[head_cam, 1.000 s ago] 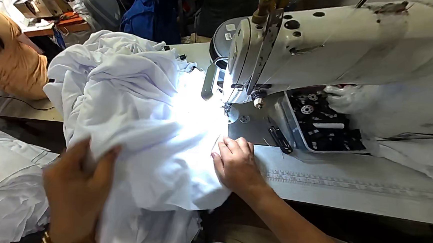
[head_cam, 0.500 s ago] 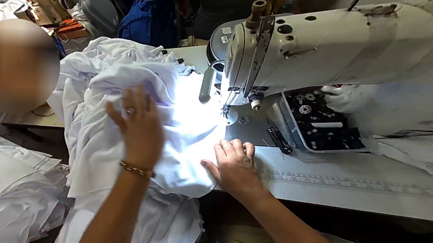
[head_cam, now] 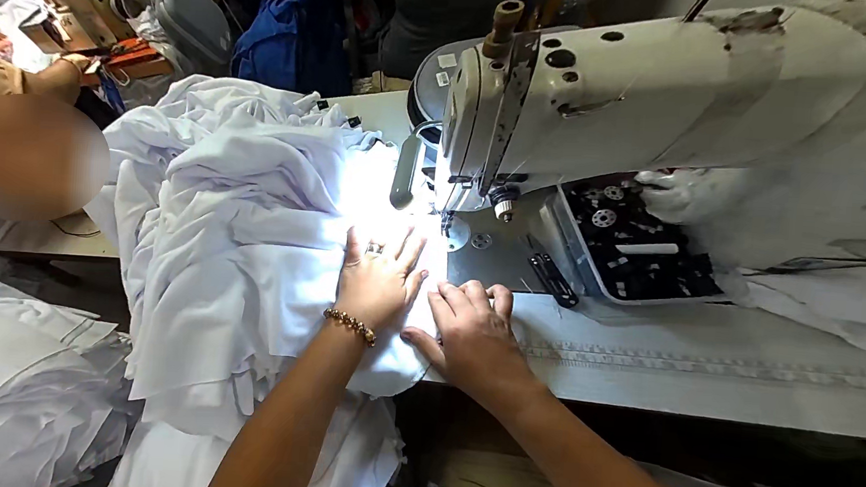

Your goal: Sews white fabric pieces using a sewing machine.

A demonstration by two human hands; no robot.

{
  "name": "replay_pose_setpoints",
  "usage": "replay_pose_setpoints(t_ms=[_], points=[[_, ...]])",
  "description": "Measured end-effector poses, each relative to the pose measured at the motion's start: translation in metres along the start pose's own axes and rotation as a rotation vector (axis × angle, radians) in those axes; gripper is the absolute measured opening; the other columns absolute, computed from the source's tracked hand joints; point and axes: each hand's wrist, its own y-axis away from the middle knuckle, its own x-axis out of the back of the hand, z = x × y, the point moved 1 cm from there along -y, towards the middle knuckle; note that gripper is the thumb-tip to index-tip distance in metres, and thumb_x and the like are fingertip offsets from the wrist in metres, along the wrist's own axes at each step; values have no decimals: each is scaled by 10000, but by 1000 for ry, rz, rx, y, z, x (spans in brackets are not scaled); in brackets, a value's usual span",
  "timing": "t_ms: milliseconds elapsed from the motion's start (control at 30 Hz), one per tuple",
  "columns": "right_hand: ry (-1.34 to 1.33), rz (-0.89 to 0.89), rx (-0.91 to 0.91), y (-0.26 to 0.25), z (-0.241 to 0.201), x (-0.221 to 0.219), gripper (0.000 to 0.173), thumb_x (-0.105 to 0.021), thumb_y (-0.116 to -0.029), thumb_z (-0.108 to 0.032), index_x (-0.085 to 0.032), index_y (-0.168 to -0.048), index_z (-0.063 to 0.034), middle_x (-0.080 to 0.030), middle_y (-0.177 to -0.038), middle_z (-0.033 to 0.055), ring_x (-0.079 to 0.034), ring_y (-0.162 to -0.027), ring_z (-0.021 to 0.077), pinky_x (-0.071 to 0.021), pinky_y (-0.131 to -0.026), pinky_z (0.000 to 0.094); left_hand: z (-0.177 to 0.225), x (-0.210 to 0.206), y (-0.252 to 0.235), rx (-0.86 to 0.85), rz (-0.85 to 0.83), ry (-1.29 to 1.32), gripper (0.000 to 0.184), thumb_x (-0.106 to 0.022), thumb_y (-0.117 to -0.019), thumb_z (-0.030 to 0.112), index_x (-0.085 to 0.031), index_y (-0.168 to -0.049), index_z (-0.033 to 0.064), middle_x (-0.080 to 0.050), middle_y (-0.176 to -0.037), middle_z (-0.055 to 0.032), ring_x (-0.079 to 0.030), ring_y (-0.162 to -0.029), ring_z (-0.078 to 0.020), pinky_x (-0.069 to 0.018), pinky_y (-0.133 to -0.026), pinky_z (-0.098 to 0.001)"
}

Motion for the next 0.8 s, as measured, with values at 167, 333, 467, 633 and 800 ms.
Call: replay_pose_setpoints(t_ms=[167,333,467,633,800], points=[[-21,-7,12,4,6,4,606,-574,-943,-534,-739,-1131,18,-713,-1145,192,-655,-1030,395,-400,-936,648,15,-5,16,74,-24,-41,688,-187,-1066,595,-317,-1629,221,-282,-1693,24,-287,-1547,-269,14,-1205,-678],[-139,-28,8,11,17,14,649,-545,-947,-596,-725,-1229,-40,-692,-1254,156,-645,-1085,365,-428,-931,628,15,0,10,48,-6,-43,686,-258,-1068,585,-398,-1593,166,-335,-1671,-34,-312,-1534,-314,-7,-1184,-720],[-203,30,-45,13,62,60,495,-528,-1024,-431,-686,-1316,-64,-672,-1304,154,-638,-1152,378,-487,-939,608,14,8,9,-18,167,-4,560,-448,-1049,471,-545,-1493,145,-483,-1574,-89,-479,-1415,-369,-145,-1147,-742],[-82,56,-365,4,151,123,237,-598,-983,10,-693,-1189,78,-666,-1125,332,-590,-1113,557,-426,-983,692,13,17,29,-98,386,125,423,-590,-994,326,-654,-1385,178,-623,-1430,-77,-600,-1277,-340,-191,-1141,-728],[-44,-61,-325,-14,177,115,167,-722,-923,-32,-746,-1071,41,-669,-1065,309,-580,-1105,549,-450,-953,695,11,13,53,-107,471,232,369,-602,-975,347,-717,-1290,193,-672,-1334,-64,-623,-1227,-326,-207,-1113,-769]])
